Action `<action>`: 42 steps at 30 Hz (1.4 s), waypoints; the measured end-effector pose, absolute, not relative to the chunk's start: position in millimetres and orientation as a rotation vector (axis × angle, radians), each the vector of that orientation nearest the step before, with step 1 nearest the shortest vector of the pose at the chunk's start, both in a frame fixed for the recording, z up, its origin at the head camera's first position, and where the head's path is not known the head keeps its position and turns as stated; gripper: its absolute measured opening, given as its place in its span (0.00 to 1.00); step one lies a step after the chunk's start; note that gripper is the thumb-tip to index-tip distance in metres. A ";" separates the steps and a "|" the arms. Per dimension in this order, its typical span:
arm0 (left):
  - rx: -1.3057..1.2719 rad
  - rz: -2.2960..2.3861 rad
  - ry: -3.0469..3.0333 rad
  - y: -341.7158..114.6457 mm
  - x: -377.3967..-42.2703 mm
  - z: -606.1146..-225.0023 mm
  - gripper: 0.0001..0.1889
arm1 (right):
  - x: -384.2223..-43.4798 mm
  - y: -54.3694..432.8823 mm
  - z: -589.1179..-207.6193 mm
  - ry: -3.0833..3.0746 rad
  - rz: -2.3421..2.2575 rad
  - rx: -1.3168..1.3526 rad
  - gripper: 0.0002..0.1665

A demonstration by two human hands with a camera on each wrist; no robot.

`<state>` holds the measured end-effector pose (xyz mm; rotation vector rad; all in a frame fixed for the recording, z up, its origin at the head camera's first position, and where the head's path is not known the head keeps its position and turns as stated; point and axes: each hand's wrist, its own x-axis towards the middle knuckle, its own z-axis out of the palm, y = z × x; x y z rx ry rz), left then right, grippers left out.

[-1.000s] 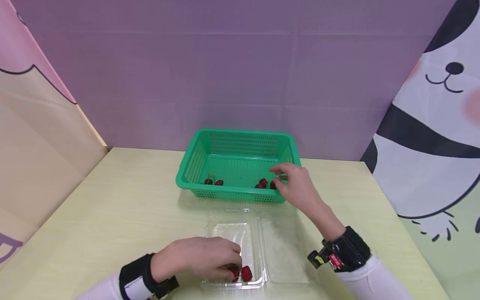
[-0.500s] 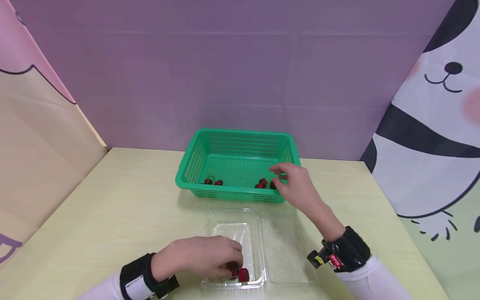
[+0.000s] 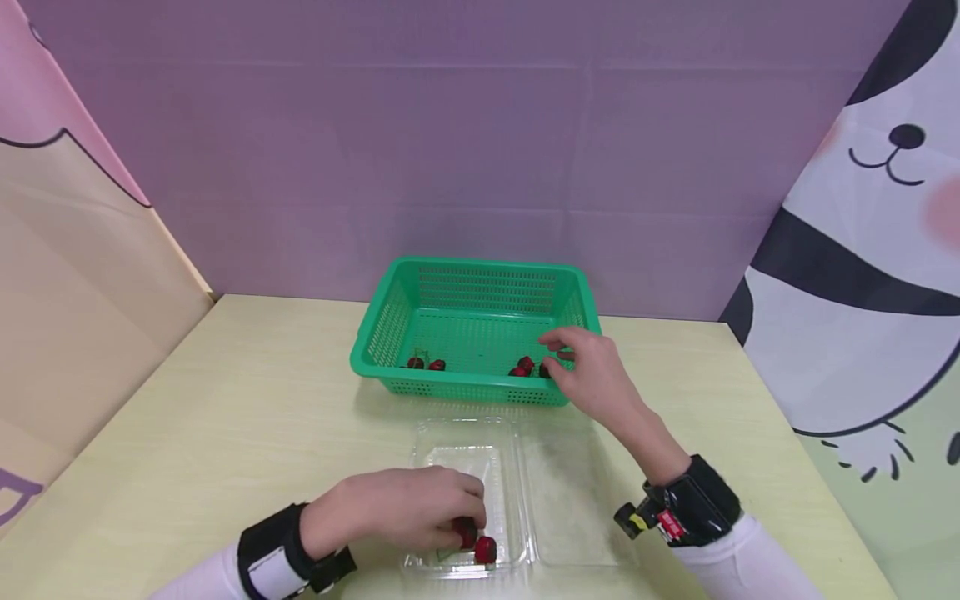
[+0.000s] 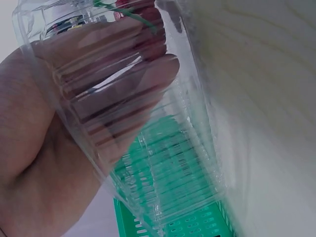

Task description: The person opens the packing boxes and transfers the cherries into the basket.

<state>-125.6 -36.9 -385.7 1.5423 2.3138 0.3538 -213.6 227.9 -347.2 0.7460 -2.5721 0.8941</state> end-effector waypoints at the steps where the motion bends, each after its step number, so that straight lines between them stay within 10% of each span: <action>1: 1.545 0.354 2.318 -37.0 -125.8 -385.5 0.05 | -213.3 227.9 -347.2 -2.574 0.891 0.746 0.14; 42: 1.724 0.748 2.507 -51.7 -141.1 -373.0 0.11 | -194.4 245.9 -354.4 -2.424 0.800 0.773 0.12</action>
